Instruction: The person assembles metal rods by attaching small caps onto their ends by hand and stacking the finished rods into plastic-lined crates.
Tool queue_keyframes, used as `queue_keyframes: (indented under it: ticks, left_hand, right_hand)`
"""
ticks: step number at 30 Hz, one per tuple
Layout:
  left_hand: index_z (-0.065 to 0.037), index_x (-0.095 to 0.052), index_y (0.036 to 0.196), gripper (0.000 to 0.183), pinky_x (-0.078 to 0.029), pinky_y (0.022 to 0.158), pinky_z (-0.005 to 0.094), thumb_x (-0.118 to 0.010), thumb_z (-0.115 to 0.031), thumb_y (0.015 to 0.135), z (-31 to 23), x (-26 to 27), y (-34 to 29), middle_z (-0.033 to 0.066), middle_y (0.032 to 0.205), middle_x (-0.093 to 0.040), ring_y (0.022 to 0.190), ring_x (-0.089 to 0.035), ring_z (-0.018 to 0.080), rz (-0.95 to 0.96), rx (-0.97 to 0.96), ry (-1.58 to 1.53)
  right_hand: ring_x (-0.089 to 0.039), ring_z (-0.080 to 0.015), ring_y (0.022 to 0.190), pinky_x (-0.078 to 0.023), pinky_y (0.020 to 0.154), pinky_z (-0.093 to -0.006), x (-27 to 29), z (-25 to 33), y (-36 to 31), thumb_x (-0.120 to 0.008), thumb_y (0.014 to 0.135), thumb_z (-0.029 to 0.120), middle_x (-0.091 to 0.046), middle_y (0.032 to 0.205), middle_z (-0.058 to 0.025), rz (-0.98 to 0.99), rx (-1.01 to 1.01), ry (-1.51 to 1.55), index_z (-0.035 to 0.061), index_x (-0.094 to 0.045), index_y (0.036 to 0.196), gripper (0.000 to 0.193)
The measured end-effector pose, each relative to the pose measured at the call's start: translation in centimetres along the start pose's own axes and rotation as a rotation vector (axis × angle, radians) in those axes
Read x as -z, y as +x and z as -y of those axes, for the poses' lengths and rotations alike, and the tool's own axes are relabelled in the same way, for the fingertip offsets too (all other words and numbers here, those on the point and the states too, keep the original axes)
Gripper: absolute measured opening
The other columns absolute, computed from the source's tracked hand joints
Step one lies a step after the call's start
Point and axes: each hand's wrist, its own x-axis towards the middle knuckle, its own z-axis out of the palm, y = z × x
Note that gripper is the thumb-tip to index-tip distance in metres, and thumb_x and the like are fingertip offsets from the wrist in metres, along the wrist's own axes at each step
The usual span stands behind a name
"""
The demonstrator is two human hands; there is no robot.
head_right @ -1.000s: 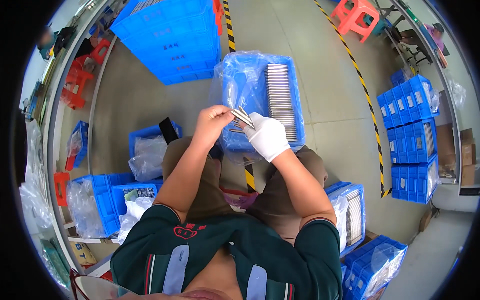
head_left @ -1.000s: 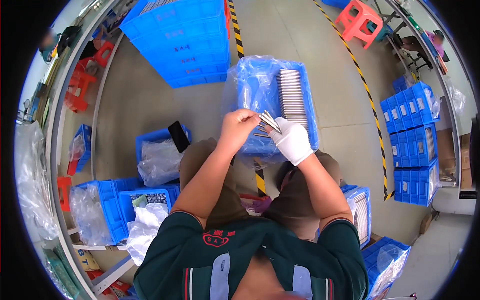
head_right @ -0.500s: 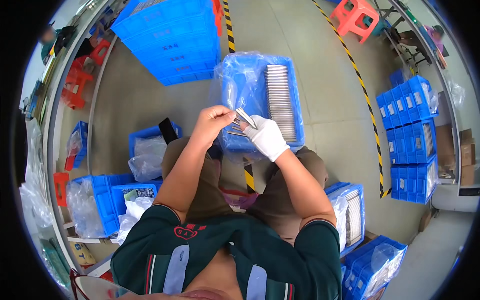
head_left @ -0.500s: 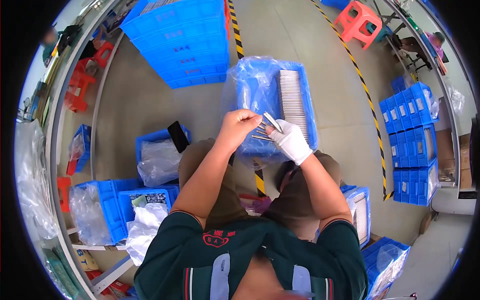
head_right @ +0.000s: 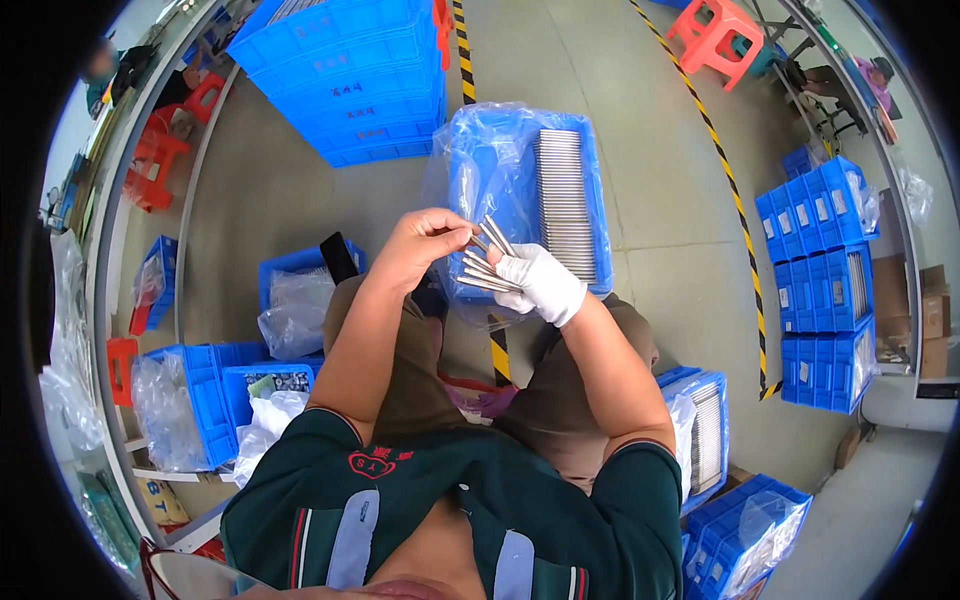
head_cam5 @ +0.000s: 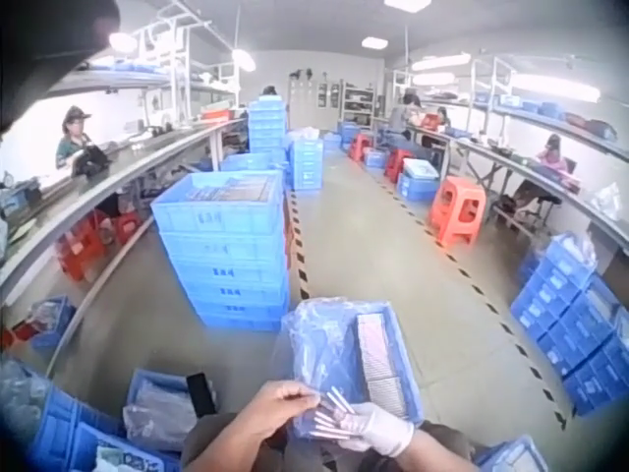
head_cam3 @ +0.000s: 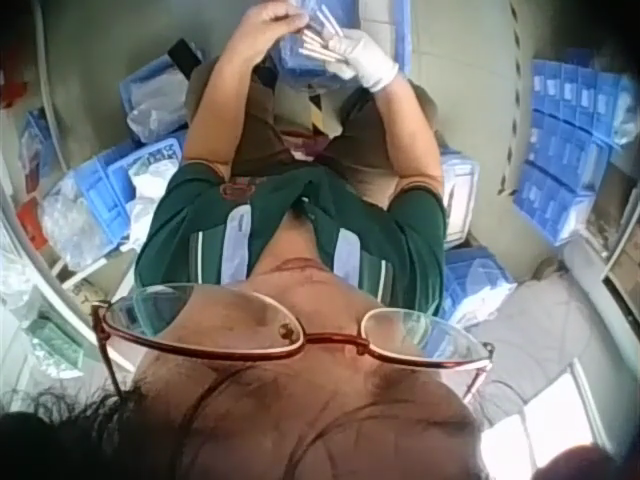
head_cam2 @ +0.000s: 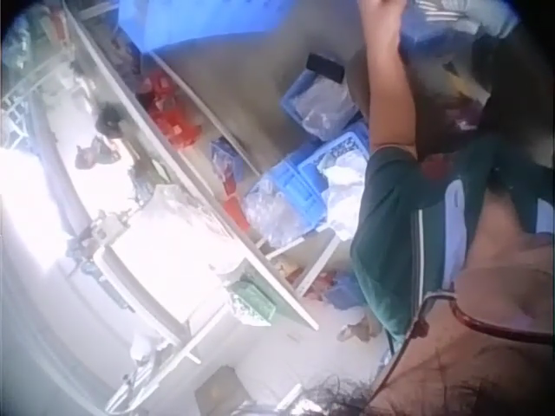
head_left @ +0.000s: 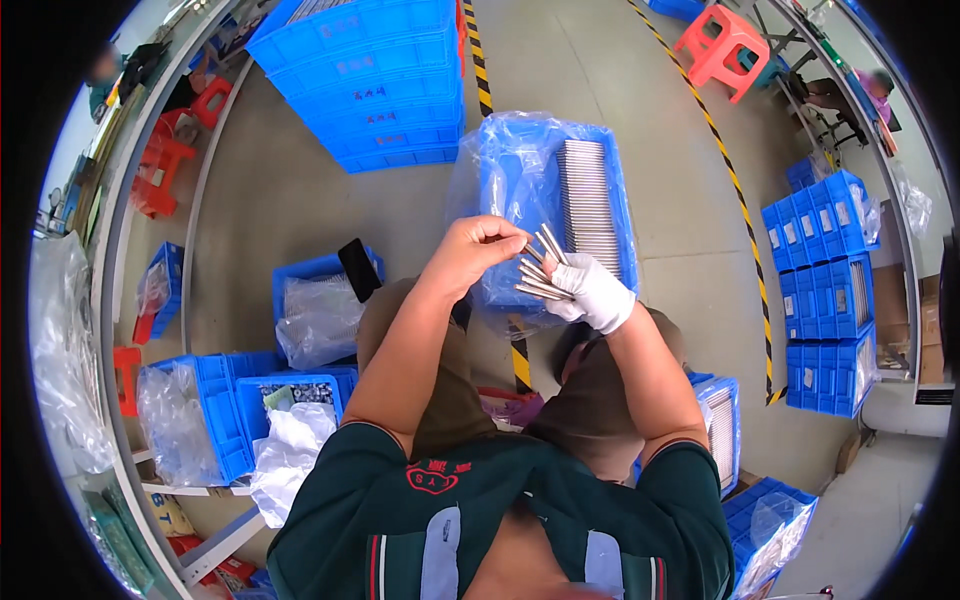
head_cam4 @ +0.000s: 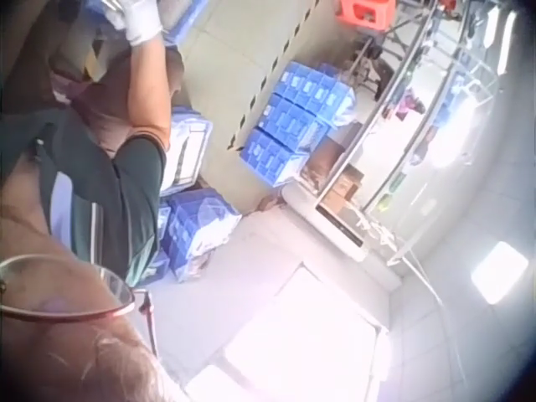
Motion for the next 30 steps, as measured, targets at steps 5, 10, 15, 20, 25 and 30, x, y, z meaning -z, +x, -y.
queue_keyframes:
  ticks: [5, 10, 15, 20, 25, 30]
  left_hand:
    - [0.003, -0.061, 0.086, 0.016, -0.044, 0.071, 0.0251, -0.061, -0.011, 0.079, 0.2, 0.1, -0.2, 0.0068, 0.082, -0.061, 0.076, -0.056, 0.0118, 0.067, 0.046, -0.112]
    - [0.002, -0.061, 0.087, 0.018, -0.043, 0.073, 0.0249, -0.062, -0.013, 0.078, -0.5, 0.5, -0.1, 0.0062, 0.083, -0.062, 0.076, -0.056, 0.0118, -0.144, -0.021, -0.092]
    - [0.002, -0.062, 0.087, 0.017, -0.041, 0.073, 0.0237, -0.062, -0.013, 0.078, -0.1, -0.2, -0.4, 0.0052, 0.082, -0.061, 0.077, -0.055, 0.0101, -0.057, -0.008, -0.116]
    - [0.001, -0.062, 0.085, 0.014, -0.041, 0.073, 0.0234, -0.062, -0.011, 0.078, 0.2, 0.2, -0.3, 0.0052, 0.083, -0.061, 0.078, -0.053, 0.0096, -0.007, 0.024, -0.042]
    - [0.001, -0.064, 0.081, 0.013, -0.041, 0.066, 0.0212, -0.064, -0.011, 0.076, 0.4, 0.5, -0.3, 0.0018, 0.077, -0.06, 0.069, -0.051, 0.0064, -0.001, -0.039, 0.116]
    - [0.002, -0.062, 0.084, 0.014, -0.041, 0.072, 0.0235, -0.06, -0.011, 0.079, -0.6, 0.3, -0.4, 0.0052, 0.081, -0.061, 0.075, -0.053, 0.0092, -0.064, -0.004, 0.019]
  right_hand:
    - [-0.031, -0.0063, 0.04, -0.02, 0.036, -0.0205, 0.0, -0.1, -0.1, -0.054, 0.083, 0.037, -0.046, 0.059, -0.0009, 0.034, -0.009, -0.041, 0.003, -0.054, 0.083, 0.034]
    - [-0.031, -0.0065, 0.04, -0.02, 0.037, -0.0205, 0.1, -0.1, 0.0, -0.054, 0.082, 0.041, -0.047, 0.059, -0.0008, 0.055, 0.008, -0.082, 0.0028, -0.055, 0.082, 0.038]
    - [-0.029, -0.0064, 0.039, -0.02, 0.037, -0.0221, -0.4, 0.0, -0.1, -0.052, 0.083, 0.042, -0.039, 0.05, 0.0018, 0.014, -0.028, -0.163, 0.0029, -0.055, 0.076, 0.04]
    - [-0.03, -0.0062, 0.04, -0.021, 0.037, -0.0223, -0.6, 0.3, -0.1, -0.052, 0.084, 0.042, -0.039, 0.051, 0.0022, -0.001, -0.051, -0.227, 0.0052, -0.052, 0.071, 0.039]
    - [-0.029, -0.005, 0.042, -0.02, 0.037, -0.0213, -0.8, -0.3, 0.4, -0.054, 0.084, 0.038, -0.037, 0.052, 0.0035, -0.069, -0.01, -0.267, 0.0058, -0.05, 0.07, 0.035]
    - [-0.03, -0.0053, 0.041, -0.02, 0.038, -0.0213, -0.5, -0.2, 0.3, -0.053, 0.084, 0.038, -0.038, 0.053, 0.0033, -0.069, -0.041, -0.256, 0.0059, -0.05, 0.07, 0.035]
